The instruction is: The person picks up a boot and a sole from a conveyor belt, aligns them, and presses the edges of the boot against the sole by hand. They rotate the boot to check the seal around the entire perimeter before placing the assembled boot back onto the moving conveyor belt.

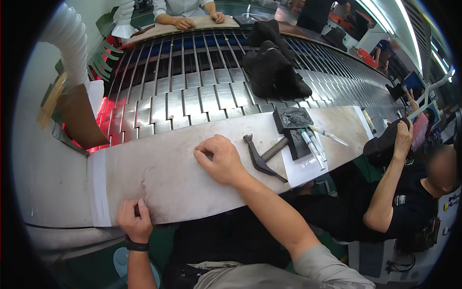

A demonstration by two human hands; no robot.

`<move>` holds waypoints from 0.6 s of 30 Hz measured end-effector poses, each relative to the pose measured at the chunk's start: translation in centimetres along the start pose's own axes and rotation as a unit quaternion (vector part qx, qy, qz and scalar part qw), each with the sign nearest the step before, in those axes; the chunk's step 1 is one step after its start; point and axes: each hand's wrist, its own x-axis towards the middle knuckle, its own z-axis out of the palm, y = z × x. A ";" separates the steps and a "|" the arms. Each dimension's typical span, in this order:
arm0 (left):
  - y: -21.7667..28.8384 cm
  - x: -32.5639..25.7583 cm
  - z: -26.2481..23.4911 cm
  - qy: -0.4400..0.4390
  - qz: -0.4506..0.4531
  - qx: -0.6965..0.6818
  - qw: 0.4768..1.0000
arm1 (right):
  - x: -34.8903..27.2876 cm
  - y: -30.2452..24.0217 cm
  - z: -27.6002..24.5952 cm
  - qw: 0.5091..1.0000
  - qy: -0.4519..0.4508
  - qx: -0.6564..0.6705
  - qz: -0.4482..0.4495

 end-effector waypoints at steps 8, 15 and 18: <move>-0.4 0.0 -0.1 0.016 0.021 0.000 1.000 | 0.1 0.0 0.3 1.000 -0.010 0.009 -0.007; -0.6 -0.1 -0.4 0.009 0.006 -0.010 1.000 | 0.1 -0.1 0.3 1.000 -0.017 -0.004 -0.011; -0.6 0.1 -0.4 0.007 0.015 -0.004 1.000 | 0.0 -0.1 0.3 1.000 -0.018 0.001 -0.007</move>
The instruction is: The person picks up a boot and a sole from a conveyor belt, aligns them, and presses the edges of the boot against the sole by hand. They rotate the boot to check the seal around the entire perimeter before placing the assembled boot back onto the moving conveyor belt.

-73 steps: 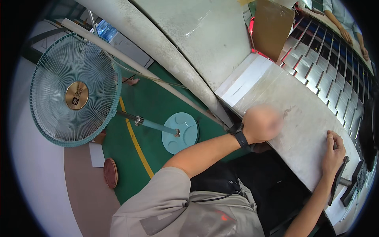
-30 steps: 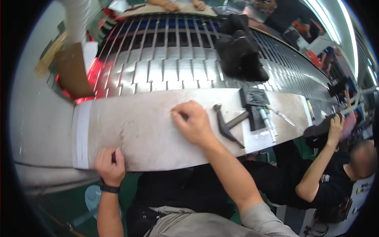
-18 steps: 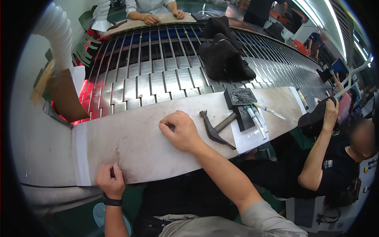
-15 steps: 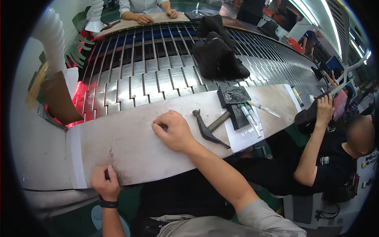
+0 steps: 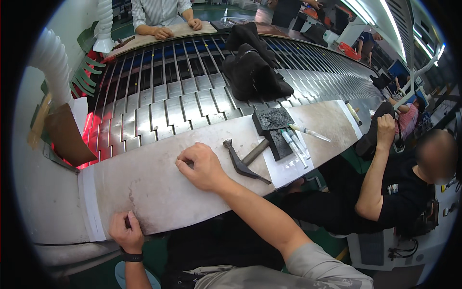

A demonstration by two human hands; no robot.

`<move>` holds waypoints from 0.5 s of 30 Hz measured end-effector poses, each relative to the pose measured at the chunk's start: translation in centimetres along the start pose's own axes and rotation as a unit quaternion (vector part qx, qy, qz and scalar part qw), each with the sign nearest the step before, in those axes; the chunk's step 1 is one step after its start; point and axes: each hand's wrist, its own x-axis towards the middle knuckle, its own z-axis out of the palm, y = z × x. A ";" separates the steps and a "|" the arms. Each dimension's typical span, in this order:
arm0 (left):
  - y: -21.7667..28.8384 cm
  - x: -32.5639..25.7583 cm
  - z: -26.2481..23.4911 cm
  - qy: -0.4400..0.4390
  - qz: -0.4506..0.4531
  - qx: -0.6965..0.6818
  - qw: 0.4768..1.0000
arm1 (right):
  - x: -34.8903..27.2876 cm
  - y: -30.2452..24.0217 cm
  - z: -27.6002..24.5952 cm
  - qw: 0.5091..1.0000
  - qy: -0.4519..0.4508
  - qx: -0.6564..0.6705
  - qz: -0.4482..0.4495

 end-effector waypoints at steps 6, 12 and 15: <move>-0.3 -0.6 -0.4 -0.003 -0.029 0.000 1.000 | 0.0 -0.3 0.1 1.000 -0.008 0.006 0.001; 0.1 -0.4 -0.5 0.000 -0.025 0.003 1.000 | 0.1 -0.8 -0.2 1.000 0.002 -0.009 -0.014; 0.2 -0.2 -0.8 0.000 -0.025 -0.001 1.000 | 0.0 -0.8 0.0 1.000 0.005 -0.008 -0.020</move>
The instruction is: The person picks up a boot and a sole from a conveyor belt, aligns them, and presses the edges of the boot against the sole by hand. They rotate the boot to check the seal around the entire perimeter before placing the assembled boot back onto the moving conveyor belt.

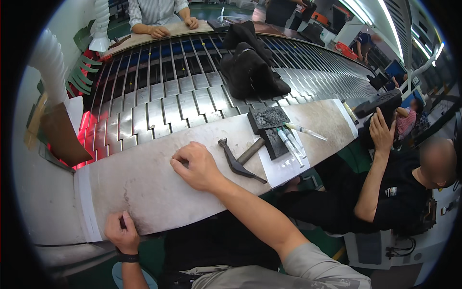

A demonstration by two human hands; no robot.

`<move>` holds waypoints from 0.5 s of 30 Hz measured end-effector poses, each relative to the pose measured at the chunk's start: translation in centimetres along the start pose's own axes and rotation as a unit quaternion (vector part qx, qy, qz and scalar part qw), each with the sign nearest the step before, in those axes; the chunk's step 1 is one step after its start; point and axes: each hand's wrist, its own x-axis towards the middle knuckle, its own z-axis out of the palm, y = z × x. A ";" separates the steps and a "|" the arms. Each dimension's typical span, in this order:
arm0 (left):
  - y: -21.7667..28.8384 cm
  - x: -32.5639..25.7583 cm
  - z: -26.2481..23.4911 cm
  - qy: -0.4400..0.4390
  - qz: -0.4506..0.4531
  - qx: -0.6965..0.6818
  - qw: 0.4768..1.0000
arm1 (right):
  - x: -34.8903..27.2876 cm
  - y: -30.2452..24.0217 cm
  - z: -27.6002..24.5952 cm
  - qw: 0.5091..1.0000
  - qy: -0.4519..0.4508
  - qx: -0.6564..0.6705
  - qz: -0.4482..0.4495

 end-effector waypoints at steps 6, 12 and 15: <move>0.0 0.2 -0.2 0.000 0.008 0.007 1.000 | 0.4 -0.3 0.0 1.000 -0.005 0.012 0.007; -0.4 0.2 -0.5 0.003 0.017 0.010 1.000 | 0.2 -0.4 0.3 1.000 0.001 0.016 0.021; -0.2 0.1 -0.4 0.007 0.010 0.006 1.000 | 0.4 -0.7 0.0 1.000 0.006 0.009 0.016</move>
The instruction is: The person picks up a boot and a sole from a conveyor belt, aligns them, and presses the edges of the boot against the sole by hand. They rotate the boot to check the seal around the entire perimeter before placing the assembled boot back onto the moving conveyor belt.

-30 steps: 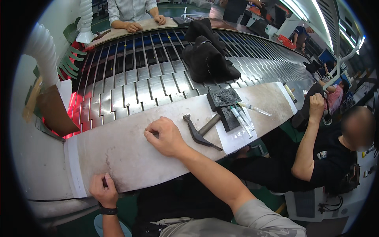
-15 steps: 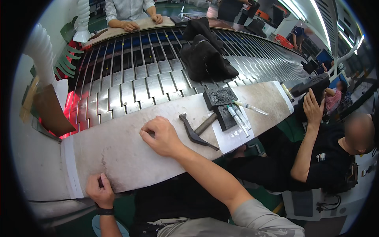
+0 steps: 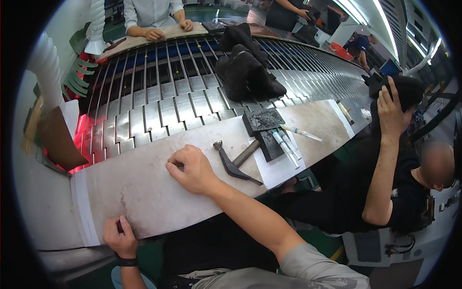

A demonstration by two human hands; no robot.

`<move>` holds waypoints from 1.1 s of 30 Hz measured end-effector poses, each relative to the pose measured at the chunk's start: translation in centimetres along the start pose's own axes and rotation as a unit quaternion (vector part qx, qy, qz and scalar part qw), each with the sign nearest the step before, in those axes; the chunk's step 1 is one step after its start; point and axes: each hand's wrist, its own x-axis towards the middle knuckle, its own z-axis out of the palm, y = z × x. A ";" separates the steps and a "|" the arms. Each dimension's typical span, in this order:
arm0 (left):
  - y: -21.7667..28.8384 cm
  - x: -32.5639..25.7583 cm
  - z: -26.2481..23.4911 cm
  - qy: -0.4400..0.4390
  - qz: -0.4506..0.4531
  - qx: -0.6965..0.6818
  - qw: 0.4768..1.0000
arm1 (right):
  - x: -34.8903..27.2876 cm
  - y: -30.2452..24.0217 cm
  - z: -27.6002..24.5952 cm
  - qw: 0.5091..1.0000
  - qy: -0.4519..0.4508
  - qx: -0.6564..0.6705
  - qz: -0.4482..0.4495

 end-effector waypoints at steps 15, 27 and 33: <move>0.4 0.0 -0.8 -0.006 -0.012 0.008 1.000 | -0.2 -0.1 -0.1 1.000 -0.001 0.007 -0.013; -0.1 0.2 -1.3 -0.007 0.006 0.020 1.000 | 0.0 -0.3 0.5 1.000 0.004 0.019 -0.004; 0.6 0.3 -0.9 -0.016 -0.001 0.006 1.000 | -0.3 -0.2 -0.1 1.000 0.027 0.002 -0.012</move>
